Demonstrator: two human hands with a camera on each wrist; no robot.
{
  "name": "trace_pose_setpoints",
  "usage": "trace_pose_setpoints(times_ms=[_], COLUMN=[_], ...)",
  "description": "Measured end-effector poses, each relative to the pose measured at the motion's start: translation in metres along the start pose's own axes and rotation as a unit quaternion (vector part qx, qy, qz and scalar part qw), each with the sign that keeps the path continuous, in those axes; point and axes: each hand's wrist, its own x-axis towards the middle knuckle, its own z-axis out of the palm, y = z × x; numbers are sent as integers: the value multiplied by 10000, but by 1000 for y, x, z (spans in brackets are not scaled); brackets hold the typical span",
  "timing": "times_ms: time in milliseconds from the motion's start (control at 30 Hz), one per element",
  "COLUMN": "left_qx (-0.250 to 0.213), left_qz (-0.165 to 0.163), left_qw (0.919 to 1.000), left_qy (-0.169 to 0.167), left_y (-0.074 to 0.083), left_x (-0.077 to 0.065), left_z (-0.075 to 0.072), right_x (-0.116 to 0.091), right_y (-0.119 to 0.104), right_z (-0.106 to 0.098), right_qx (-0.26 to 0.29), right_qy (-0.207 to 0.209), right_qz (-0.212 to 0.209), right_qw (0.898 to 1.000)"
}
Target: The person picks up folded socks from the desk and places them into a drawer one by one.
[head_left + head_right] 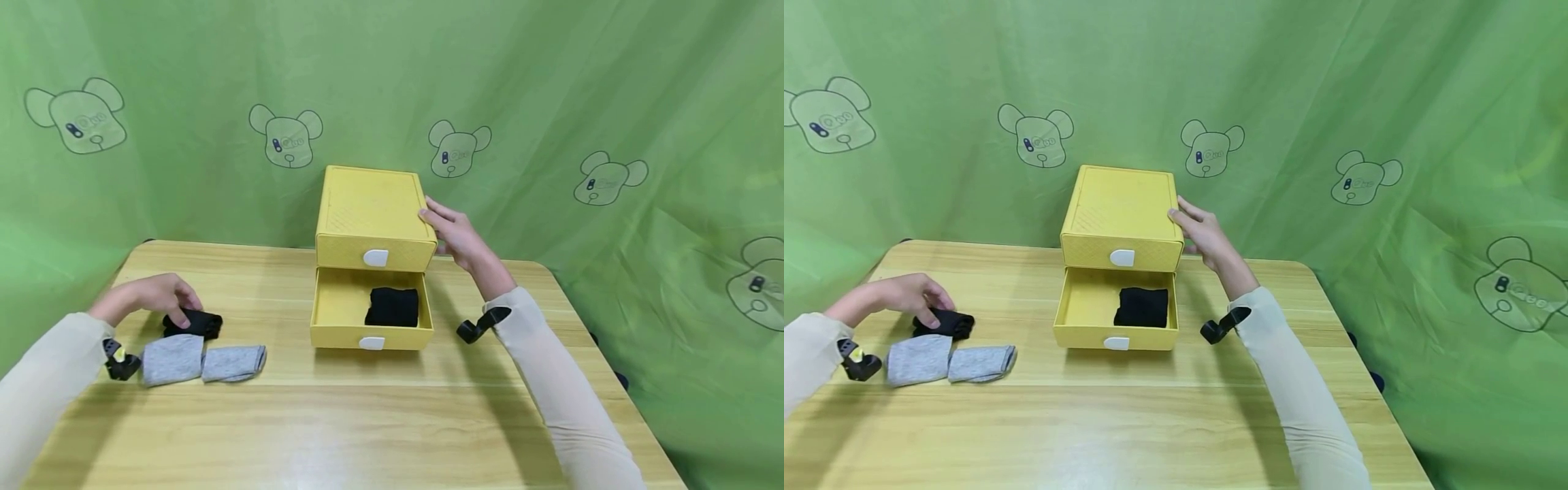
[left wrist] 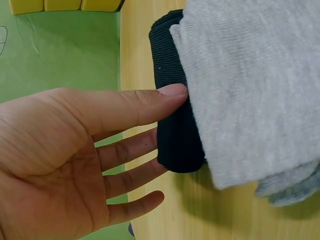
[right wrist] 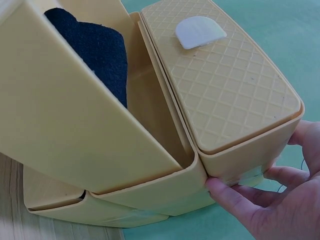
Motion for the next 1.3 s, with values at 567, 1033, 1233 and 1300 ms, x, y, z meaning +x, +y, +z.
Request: trace_pose_setpoints(times_ms=[567, 1033, 1233, 1300], left_qx=[248, -562, -895, -983], left_qz=[-269, -403, -296, -208], left_qw=[9980, 9953, 9919, 9908], left_qy=[523, 678, 852, 906], left_y=[-6, -2, 5, 10], left_x=[1, 8, 9, 9], left_z=[3, -10, -15, -14], right_x=[2, 2, 2, 2], right_y=[0, 0, 0, 1], right_z=[0, 0, 0, 0], right_qx=[74, 68, 56, 68], right_qy=[54, 82, 47, 40], right_qz=[9, 4, 11, 14], right_qw=[10000, 9999, 10000, 10000])
